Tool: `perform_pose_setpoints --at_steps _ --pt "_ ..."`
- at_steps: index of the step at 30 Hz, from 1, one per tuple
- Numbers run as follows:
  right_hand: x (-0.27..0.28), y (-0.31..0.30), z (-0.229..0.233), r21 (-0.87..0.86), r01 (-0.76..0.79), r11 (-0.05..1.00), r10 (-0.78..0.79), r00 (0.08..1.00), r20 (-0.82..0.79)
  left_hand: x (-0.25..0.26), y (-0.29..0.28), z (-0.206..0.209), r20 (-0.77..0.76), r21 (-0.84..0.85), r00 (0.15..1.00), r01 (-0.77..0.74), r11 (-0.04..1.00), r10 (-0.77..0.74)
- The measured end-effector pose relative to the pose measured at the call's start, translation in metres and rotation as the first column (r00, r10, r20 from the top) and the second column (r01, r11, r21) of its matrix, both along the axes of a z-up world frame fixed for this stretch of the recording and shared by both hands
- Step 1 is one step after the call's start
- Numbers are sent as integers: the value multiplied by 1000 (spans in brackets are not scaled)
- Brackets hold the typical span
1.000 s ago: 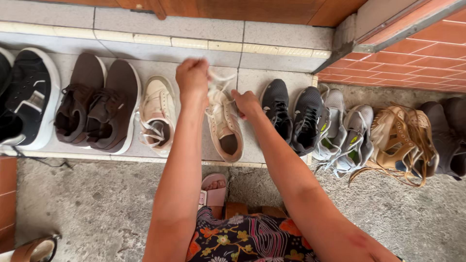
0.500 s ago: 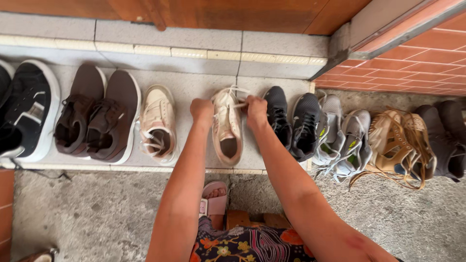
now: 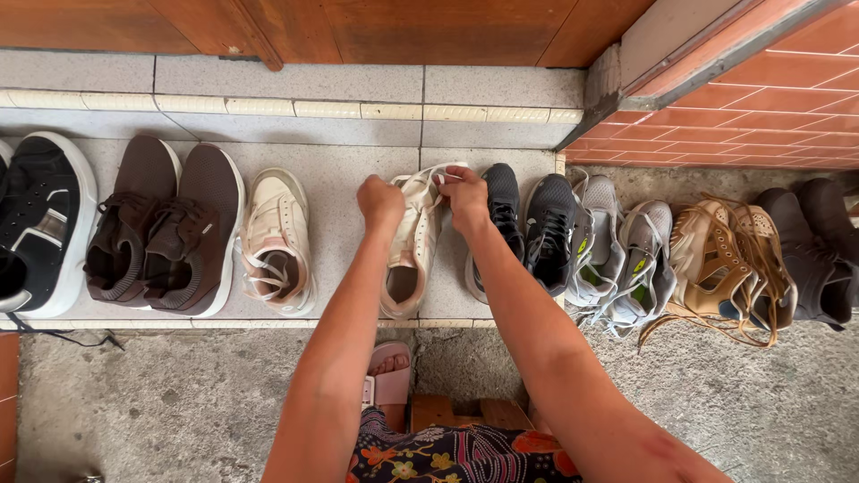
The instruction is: The person unlaces a pair of brown sneakers, then moves to a pair of white sneakers and unlaces them. The person then relaces the white sneakers and ties the laces. The shoes remain on the entryway step throughout.
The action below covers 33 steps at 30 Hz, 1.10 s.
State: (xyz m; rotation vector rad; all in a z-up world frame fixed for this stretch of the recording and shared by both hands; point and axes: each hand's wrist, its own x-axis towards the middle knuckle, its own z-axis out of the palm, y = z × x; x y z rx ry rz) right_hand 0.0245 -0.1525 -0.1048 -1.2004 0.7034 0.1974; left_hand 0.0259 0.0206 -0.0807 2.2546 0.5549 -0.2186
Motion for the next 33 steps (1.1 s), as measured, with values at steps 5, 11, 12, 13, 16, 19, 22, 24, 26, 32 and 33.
perform_pose_setpoints --at_steps 5,11,12,13,16,19,22,24,26,32,33 --pt "4 -1 11 -70 -157 985 154 987 -38 -4 -9 29 -234 26 972 37 999 -30" --pt "17 9 13 -524 -305 795 285 951 -121 2 -1 25 -309 33 942 144 989 -127" --pt "26 11 14 -498 -243 833 276 961 -7 10 1 19 -262 42 956 150 988 -134" --pt "21 13 13 -338 -180 924 239 961 140 8 1 8 -235 50 962 156 987 -140" --pt "22 17 27 -14 -145 989 144 958 249 13 2 -19 -90 19 994 65 998 -63" --pt "22 13 60 -41 -249 968 253 950 181 18 1 -33 98 -86 995 0 996 9" --pt "21 24 88 -20 -335 942 330 916 228 24 5 -22 105 -113 995 12 994 0" --pt "18 25 95 -11 -366 930 359 906 223 23 7 -9 112 -160 994 2 987 17" --pt "14 22 97 -36 -413 910 413 895 169 17 11 4 153 -236 984 -53 970 91" --pt "11 30 136 -694 -690 206 766 555 -325 12 23 37 154 -382 973 -99 919 169" --pt "5 33 149 -577 -800 165 790 457 -408 11 25 39 177 -353 970 -94 931 166"
